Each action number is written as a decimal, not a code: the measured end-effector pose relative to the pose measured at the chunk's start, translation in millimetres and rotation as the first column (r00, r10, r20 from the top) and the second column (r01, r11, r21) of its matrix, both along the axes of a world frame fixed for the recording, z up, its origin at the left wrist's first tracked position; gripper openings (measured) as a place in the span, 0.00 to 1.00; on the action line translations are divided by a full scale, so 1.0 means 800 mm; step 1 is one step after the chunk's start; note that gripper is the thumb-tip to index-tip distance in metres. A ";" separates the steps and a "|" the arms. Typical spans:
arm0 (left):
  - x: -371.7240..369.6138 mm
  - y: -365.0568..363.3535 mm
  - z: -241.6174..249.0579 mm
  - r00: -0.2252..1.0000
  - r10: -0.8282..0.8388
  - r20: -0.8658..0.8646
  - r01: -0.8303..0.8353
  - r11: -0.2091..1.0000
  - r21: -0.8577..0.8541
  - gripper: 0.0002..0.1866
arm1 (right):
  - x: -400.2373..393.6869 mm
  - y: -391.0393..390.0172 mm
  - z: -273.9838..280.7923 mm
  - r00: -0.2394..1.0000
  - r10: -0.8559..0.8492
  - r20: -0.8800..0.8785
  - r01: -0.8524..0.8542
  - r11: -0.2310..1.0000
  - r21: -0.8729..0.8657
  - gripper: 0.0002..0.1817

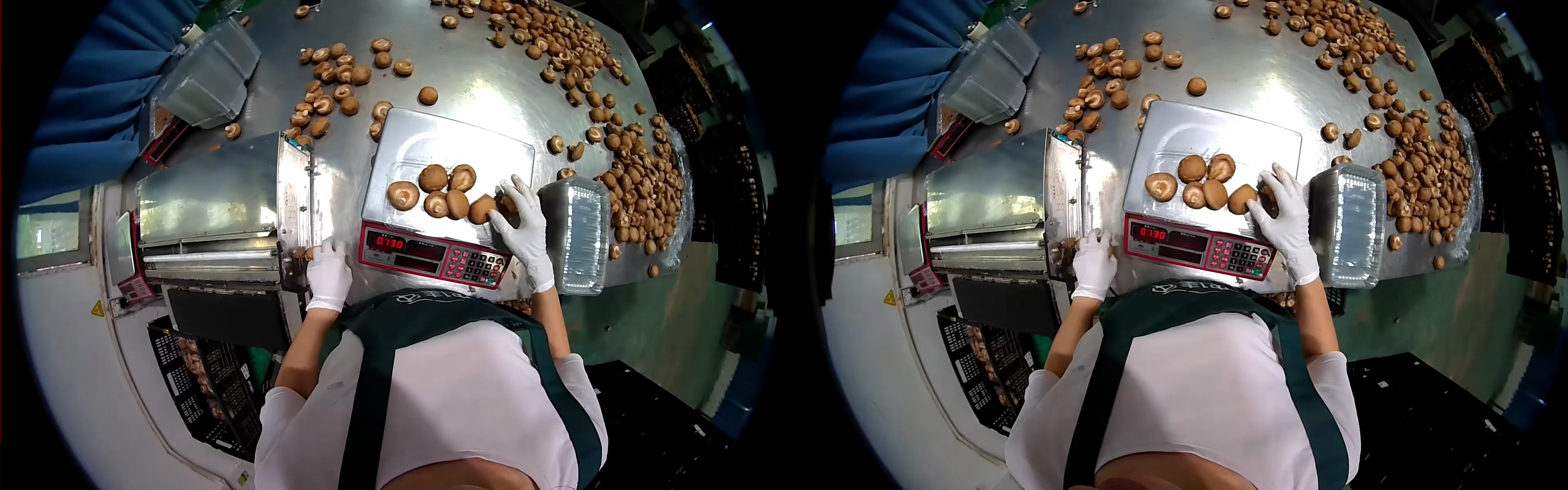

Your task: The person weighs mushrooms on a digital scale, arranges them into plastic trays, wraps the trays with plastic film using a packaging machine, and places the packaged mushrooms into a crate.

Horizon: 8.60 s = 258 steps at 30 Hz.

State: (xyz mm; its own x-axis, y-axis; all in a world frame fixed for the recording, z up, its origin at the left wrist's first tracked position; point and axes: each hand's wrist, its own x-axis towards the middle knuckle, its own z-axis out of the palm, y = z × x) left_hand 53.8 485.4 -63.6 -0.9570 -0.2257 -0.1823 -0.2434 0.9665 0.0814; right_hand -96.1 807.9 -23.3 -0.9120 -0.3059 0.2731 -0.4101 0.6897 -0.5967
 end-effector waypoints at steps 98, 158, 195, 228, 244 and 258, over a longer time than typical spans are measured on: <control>-0.443 -0.054 -0.049 0.964 -0.259 0.055 0.213 0.882 0.421 0.23 | -0.034 0.004 0.021 0.973 -0.216 0.084 0.229 0.949 -0.218 0.10; -0.121 0.086 0.039 0.674 -0.238 -0.699 0.613 0.709 0.349 0.28 | 0.022 -0.038 0.044 0.972 0.222 0.075 -0.189 0.932 -0.310 0.29; -0.319 -0.107 -0.057 0.969 0.195 -0.152 -0.220 0.960 -0.172 0.12 | 0.176 0.221 0.031 0.630 -0.614 0.476 0.398 0.782 0.480 0.23; -0.153 0.070 0.072 0.768 -0.096 -0.633 0.479 0.742 0.469 0.14 | 0.051 0.050 0.088 0.960 -0.152 0.234 0.117 0.981 0.154 0.14; -0.162 0.038 0.078 0.850 0.137 -0.509 0.249 0.746 0.617 0.12 | -0.253 0.198 -0.045 0.823 -0.487 0.293 0.343 0.837 0.427 0.31; -0.168 0.032 0.082 0.829 0.092 -0.551 0.261 0.808 0.527 0.11 | -0.216 0.119 0.026 0.890 -0.125 0.439 0.135 0.991 0.009 0.29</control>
